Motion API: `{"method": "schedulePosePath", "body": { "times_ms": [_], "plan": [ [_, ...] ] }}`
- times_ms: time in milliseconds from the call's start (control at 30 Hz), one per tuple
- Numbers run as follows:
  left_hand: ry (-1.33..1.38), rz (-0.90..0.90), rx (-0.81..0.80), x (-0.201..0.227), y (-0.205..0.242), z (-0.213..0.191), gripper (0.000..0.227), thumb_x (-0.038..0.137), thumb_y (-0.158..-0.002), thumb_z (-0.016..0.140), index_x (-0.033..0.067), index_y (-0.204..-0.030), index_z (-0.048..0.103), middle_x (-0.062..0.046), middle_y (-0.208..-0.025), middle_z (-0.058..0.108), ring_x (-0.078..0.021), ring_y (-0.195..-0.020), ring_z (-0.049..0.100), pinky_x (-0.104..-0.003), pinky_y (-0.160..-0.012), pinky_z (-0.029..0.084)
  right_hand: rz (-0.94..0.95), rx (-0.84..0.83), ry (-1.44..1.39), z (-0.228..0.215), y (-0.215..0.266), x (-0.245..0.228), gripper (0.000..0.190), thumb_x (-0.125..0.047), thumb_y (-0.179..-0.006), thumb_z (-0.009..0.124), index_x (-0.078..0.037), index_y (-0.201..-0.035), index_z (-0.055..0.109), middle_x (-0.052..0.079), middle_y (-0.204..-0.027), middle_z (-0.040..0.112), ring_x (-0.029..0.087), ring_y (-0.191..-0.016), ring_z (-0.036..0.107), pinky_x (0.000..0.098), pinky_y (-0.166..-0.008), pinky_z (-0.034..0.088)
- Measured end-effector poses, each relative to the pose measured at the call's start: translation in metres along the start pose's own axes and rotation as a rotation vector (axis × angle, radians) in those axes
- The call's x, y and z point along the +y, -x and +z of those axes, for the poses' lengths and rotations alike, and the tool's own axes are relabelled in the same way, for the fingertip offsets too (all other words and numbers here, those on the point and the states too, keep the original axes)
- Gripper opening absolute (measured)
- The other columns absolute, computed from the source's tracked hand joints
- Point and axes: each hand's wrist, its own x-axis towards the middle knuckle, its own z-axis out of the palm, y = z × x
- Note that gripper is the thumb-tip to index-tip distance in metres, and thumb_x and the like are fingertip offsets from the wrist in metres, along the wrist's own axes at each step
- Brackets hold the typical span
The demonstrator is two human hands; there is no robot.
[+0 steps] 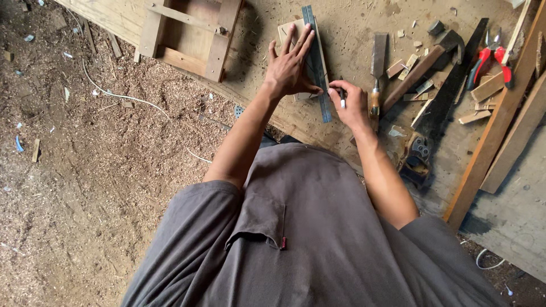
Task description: The person uses a metal file to smooth the edges of a small rectangular wooden block. Then, using a metal ruler and a pencil, the person draws intersecting diagonal lines and a vertical center line on the block's surface.
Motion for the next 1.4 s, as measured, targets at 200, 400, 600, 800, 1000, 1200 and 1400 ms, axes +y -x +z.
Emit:
{"method": "schedulePosePath", "body": {
  "times_ms": [200,400,600,800,1000,1200,1400],
  "plan": [
    [-0.039,0.027,0.024,-0.003,-0.004,0.003,0.163,0.104,-0.05,0.07,0.02,-0.166,-0.006,0.003,-0.174,-0.009,-0.0313,-0.16,-0.008,-0.075,-0.123,0.01,-0.058,0.206,-0.183,0.016,-0.041,0.018,0.029,-0.017,-0.113,0.057,0.002,-0.134,0.065,0.013,-0.098,0.075,0.016,-0.076,0.076,0.0268,-0.061,0.061],
    [-0.027,0.001,-0.018,0.002,-0.003,-0.002,0.164,0.103,-0.049,0.072,0.0195,-0.166,-0.007,0.003,-0.174,-0.009,-0.0303,-0.16,-0.007,-0.074,-0.123,0.01,-0.124,0.25,-0.108,0.021,-0.102,0.019,0.019,-0.012,-0.113,0.06,0.001,-0.12,0.071,0.009,-0.078,0.073,0.014,-0.061,0.073,0.0268,-0.052,0.056],
    [-0.034,-0.037,-0.048,0.006,-0.001,-0.01,0.162,0.097,-0.047,0.076,0.0216,-0.166,-0.004,0.004,-0.175,-0.006,-0.0277,-0.161,-0.004,-0.074,-0.123,0.01,-0.204,0.225,-0.226,0.034,-0.146,0.011,0.012,-0.009,-0.113,0.06,0.001,-0.113,0.067,0.007,-0.088,0.075,0.012,-0.068,0.075,0.0247,-0.059,0.061],
    [0.007,-0.038,-0.021,0.006,0.001,-0.011,0.16,0.095,-0.047,0.079,0.0249,-0.167,-0.002,0.006,-0.175,-0.003,-0.0274,-0.161,-0.003,-0.075,-0.124,0.009,-0.251,0.175,-0.148,0.038,-0.152,0.002,0.011,-0.008,-0.11,0.064,0.002,-0.114,0.068,0.009,-0.086,0.075,0.015,-0.071,0.076,0.0268,-0.061,0.06],
    [-0.017,-0.048,-0.031,0.005,-0.003,-0.008,0.159,0.095,-0.047,0.077,0.0258,-0.167,-0.002,0.006,-0.175,-0.003,-0.0268,-0.162,-0.003,-0.075,-0.124,0.008,-0.289,0.18,-0.034,0.046,-0.154,0.01,0.011,-0.01,-0.111,0.064,0.0,-0.113,0.069,0.008,-0.083,0.075,0.016,-0.071,0.075,0.0305,-0.063,0.059],
    [-0.013,-0.056,-0.029,0.005,-0.002,-0.006,0.159,0.097,-0.047,0.075,0.025,-0.166,-0.003,0.005,-0.175,-0.003,-0.0265,-0.161,-0.004,-0.074,-0.124,0.005,-0.281,0.152,-0.023,0.055,-0.156,0.025,0.015,-0.011,-0.112,0.06,0.0,-0.116,0.069,0.009,-0.083,0.074,0.017,-0.067,0.072,0.0302,-0.056,0.056],
    [0.002,-0.057,-0.039,0.005,-0.003,-0.006,0.16,0.096,-0.046,0.075,0.0253,-0.166,-0.003,0.006,-0.175,-0.004,-0.026,-0.161,-0.005,-0.074,-0.123,0.004,-0.281,0.156,-0.023,0.053,-0.158,0.021,0.015,-0.011,-0.112,0.06,0.0,-0.115,0.069,0.009,-0.085,0.075,0.016,-0.072,0.075,0.0299,-0.061,0.06]
  ]
}}
